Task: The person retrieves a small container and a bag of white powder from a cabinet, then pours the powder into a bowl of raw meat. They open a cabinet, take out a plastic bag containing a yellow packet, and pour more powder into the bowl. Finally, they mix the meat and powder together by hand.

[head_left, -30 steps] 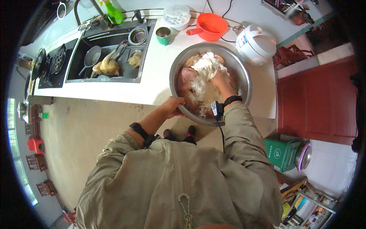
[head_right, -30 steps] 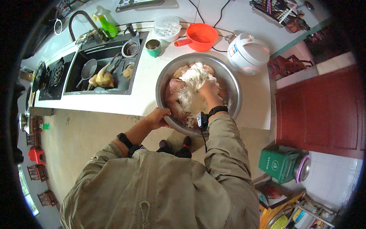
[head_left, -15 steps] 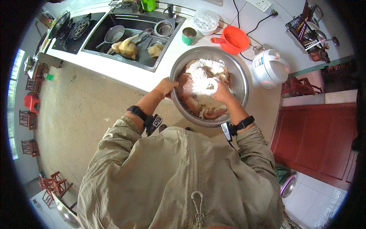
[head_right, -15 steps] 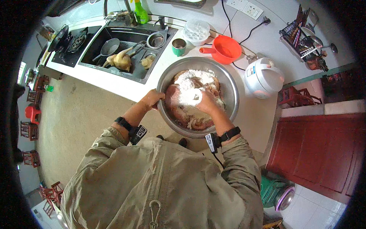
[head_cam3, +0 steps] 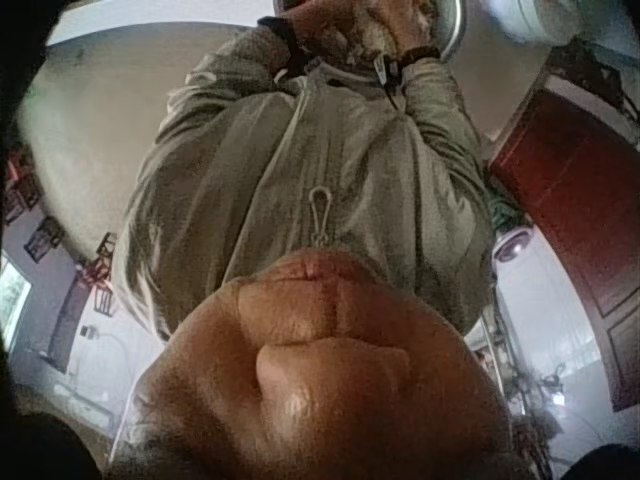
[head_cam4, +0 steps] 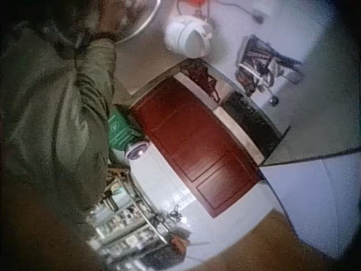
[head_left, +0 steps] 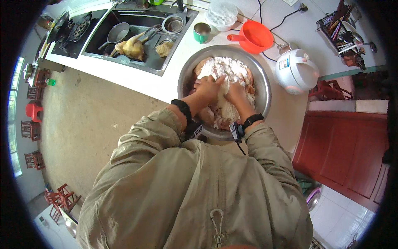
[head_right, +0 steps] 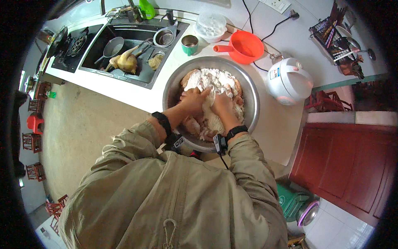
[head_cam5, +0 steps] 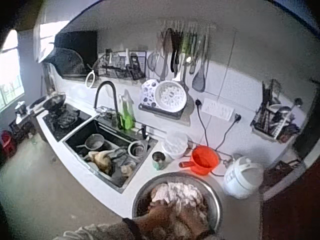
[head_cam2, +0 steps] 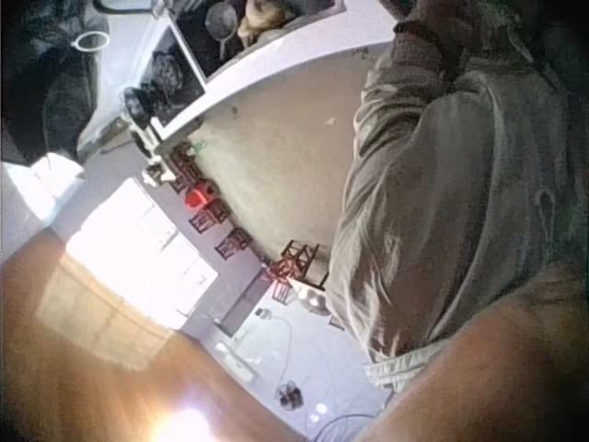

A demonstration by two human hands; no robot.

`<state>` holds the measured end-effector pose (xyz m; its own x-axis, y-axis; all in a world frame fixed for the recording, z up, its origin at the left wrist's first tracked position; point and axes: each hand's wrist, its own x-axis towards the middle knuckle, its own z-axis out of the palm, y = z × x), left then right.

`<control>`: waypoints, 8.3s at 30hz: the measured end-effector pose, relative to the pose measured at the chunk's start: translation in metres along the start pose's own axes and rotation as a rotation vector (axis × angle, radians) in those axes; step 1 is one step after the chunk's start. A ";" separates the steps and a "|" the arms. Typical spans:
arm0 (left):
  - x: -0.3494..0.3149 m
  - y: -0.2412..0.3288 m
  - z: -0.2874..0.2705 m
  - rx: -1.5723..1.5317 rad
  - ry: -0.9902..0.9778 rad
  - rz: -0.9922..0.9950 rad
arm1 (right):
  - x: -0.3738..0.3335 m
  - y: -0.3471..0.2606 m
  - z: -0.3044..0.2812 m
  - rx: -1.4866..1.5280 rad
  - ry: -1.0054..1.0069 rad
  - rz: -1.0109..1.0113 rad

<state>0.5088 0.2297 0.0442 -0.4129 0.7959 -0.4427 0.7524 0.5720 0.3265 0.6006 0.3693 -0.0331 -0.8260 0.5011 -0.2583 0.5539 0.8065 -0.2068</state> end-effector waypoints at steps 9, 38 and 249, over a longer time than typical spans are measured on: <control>0.022 -0.007 0.008 -0.251 0.190 -0.005 | 0.023 0.010 -0.008 0.108 0.087 0.172; 0.002 -0.025 0.027 -0.004 0.199 0.196 | -0.034 0.036 0.041 0.412 0.117 0.133; 0.040 -0.067 0.026 -0.274 0.226 0.067 | 0.020 0.005 -0.044 0.319 -0.148 -0.403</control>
<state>0.4552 0.2175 -0.0173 -0.4930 0.8399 -0.2270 0.6287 0.5243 0.5744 0.5826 0.3970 0.0022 -0.9689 0.1031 -0.2250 0.2193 0.7790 -0.5874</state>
